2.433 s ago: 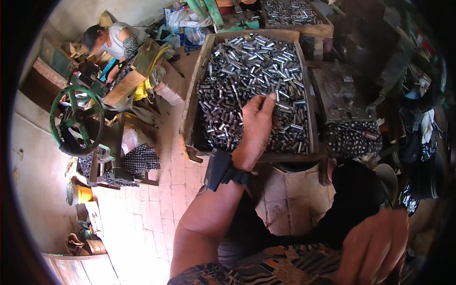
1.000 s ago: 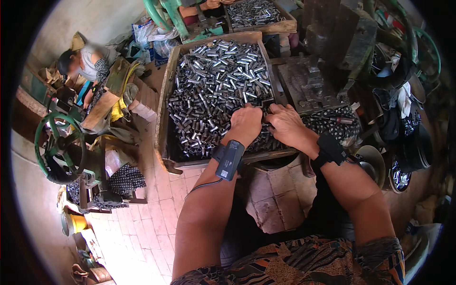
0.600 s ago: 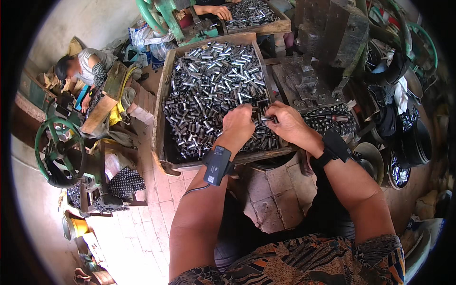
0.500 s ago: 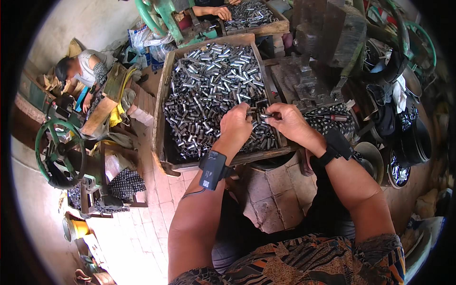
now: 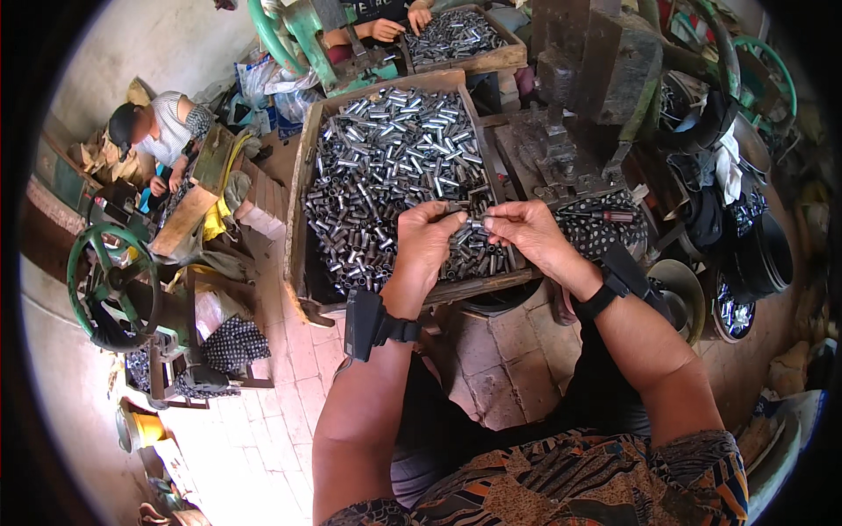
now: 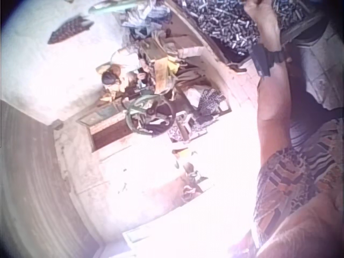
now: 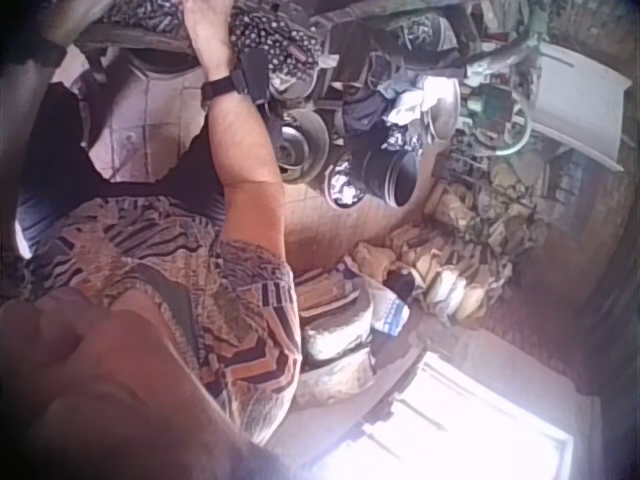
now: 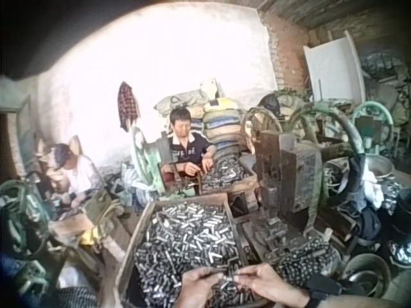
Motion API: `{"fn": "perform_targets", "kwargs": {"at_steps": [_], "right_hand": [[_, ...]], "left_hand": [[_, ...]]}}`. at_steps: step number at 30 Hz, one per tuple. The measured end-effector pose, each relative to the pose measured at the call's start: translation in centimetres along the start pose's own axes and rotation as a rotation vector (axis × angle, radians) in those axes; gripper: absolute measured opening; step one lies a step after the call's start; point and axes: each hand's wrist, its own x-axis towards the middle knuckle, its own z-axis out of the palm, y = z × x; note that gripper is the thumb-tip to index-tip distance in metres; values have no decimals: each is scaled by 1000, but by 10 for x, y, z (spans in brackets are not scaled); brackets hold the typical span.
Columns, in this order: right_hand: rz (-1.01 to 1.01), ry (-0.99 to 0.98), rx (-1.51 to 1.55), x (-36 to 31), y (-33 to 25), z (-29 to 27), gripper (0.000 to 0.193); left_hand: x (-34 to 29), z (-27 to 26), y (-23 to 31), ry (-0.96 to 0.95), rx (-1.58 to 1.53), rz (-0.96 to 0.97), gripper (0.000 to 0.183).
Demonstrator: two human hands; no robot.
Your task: Sorting small metal parts and processing them using a manual press.
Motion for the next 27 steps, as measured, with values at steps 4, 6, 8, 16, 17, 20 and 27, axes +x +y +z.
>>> {"fn": "perform_targets", "kwargs": {"at_steps": [4, 6, 8, 16, 17, 20, 27], "right_hand": [[-8, 20, 39, -4, -6, 1, 19], [-26, 33, 58, -4, -7, -1, 19], [-53, 52, 40, -4, -7, -3, 19], [-167, 61, 84, -6, -6, -2, 16], [-201, 53, 76, -6, -5, -2, 16], [-168, 60, 108, -6, -5, -5, 14], [-176, 88, 88, -9, -7, -3, 14]], "left_hand": [[-3, -3, -2, 12, -12, -51, 7], [-4, -3, -3, 11, -12, -52, 7], [-5, -2, -4, 8, 4, -72, 7], [-9, 6, -5, -9, -23, -23, 6], [-9, 7, -5, -4, -3, -3, 5], [-9, 11, -4, -29, -2, 61, 4], [-3, 14, -19, 75, 568, 683, 4]]}}
